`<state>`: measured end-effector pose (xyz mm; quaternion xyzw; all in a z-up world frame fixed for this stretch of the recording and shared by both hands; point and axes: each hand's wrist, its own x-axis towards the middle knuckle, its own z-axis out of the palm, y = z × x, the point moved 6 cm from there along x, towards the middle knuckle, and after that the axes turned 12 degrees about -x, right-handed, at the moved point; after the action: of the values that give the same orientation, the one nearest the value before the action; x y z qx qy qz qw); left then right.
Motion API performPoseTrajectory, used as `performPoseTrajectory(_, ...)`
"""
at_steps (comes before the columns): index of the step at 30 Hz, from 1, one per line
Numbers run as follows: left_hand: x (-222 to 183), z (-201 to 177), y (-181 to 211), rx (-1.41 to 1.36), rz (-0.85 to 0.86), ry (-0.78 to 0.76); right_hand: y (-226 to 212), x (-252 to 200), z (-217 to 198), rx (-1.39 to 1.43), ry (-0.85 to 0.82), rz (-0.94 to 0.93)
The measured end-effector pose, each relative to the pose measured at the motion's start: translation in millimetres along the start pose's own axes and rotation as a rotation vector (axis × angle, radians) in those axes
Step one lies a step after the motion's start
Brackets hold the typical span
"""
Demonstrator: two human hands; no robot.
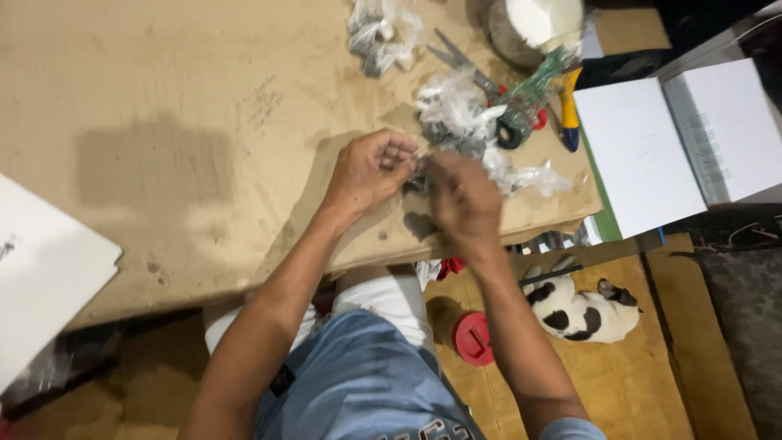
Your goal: Sorting small metal hardware components and wrapping them into individual plastic packets on a workbench.
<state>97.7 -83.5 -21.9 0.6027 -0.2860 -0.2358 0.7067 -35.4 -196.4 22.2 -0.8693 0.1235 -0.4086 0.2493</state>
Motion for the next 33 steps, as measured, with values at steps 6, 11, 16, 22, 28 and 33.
performPoseTrajectory(6, -10.1, -1.1, 6.0, -0.029, -0.003, 0.069, -31.2, -11.2, 2.1, -0.486, -0.289, -0.182)
performPoseTrajectory(11, -12.2, 5.9, 16.6, -0.065, 0.046, 0.047, -27.3, -10.4, -9.8, -0.55, -0.322, -0.135)
performPoseTrajectory(16, -14.1, 13.3, 8.3, -0.142, 0.015, -0.034, 3.6, -26.6, -18.7, -0.351, -0.151, -0.248)
performPoseTrajectory(22, -19.1, 27.7, 14.8, -0.049, 0.019, -0.116, -8.6, -27.7, -40.3, -0.236, -0.225, -0.193)
performPoseTrajectory(28, -28.2, 36.6, 39.4, 0.243, 0.198, -0.174, 49.7, -22.0, -73.9, -0.122, -0.15, 0.027)
performPoseTrajectory(33, -35.2, 54.0, 23.4, 0.498, 0.421, -0.21, 81.5, 4.3, -128.4, -0.383, 0.012, 0.089)
